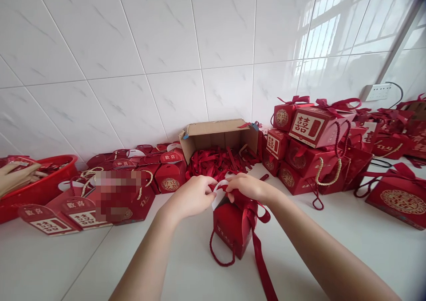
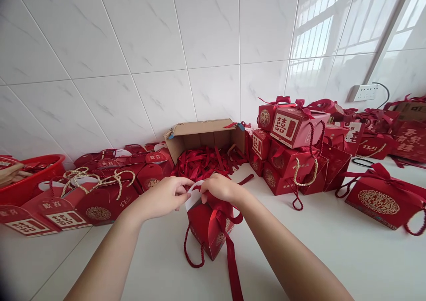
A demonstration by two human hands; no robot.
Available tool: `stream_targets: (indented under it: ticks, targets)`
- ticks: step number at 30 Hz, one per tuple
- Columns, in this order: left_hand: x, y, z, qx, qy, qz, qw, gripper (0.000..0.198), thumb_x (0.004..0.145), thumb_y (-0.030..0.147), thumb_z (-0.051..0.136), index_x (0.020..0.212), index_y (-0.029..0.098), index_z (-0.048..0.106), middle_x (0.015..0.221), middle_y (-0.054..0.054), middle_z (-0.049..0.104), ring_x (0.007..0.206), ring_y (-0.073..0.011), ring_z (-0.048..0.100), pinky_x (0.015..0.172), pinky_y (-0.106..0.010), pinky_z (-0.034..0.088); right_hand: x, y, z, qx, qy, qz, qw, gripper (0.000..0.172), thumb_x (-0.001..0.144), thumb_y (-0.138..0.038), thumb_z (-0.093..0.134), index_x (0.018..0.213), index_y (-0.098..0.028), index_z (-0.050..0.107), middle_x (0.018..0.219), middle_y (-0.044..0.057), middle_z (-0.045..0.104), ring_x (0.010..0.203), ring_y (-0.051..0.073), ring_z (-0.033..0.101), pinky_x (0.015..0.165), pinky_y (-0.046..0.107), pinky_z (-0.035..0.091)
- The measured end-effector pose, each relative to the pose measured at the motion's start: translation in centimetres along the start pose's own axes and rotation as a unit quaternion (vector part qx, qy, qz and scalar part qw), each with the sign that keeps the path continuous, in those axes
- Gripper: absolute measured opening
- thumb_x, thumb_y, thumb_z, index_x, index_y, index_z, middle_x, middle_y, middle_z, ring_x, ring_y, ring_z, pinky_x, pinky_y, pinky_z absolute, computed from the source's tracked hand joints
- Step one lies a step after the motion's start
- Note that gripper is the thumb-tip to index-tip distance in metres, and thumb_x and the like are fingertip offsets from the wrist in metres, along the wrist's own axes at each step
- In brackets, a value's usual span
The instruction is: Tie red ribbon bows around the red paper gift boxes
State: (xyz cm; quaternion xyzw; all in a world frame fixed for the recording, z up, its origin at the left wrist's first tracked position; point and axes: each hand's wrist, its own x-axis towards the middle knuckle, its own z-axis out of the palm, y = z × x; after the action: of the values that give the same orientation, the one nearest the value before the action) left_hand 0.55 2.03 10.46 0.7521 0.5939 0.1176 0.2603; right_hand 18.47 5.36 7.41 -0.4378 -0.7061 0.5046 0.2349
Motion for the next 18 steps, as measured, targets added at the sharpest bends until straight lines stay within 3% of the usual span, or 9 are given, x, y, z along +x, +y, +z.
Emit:
stream_targets:
  ticks: [6, 11, 18]
  targets:
    - [0.0, -0.6, 0.1, 0.009, -0.023, 0.019, 1.0, 0.045, 0.082, 0.037, 0.046, 0.123, 0.02, 0.056, 0.071, -0.001, 0.07, 0.064, -0.0208, 0.064, 0.052, -0.026, 0.035, 0.2, -0.1, 0.2, -0.04, -0.004, 0.004, 0.999, 0.032, 0.072, -0.019, 0.043, 0.042, -0.018, 0.056, 0.065, 0.002, 0.061, 0.07, 0.015, 0.052, 0.071, 0.026, 0.041]
    - [0.0, -0.8, 0.1, 0.014, -0.023, 0.023, 0.999, 0.045, 0.082, 0.037, 0.045, 0.123, 0.02, 0.056, 0.07, -0.001, 0.07, 0.063, -0.0209, 0.064, 0.051, -0.027, 0.033, 0.4, 0.1, -0.3, -0.064, 0.029, 0.015, 0.997, 0.035, 0.072, -0.019, 0.044, 0.037, -0.019, 0.046, 0.05, 0.001, 0.05, 0.06, 0.015, 0.048, 0.065, 0.028, 0.039]
    - [0.0, -0.5, 0.1, 0.009, -0.018, 0.019, 1.0, 0.033, 0.082, 0.036, 0.045, 0.112, 0.024, 0.053, 0.076, 0.0, 0.07, 0.063, -0.0193, 0.063, 0.052, -0.027, 0.036, -0.5, -0.4, -0.8, -0.088, 0.071, 0.003, 0.994, 0.034, 0.076, -0.028, 0.047, 0.047, -0.017, 0.061, 0.054, 0.001, 0.053, 0.059, 0.013, 0.047, 0.061, 0.027, 0.037]
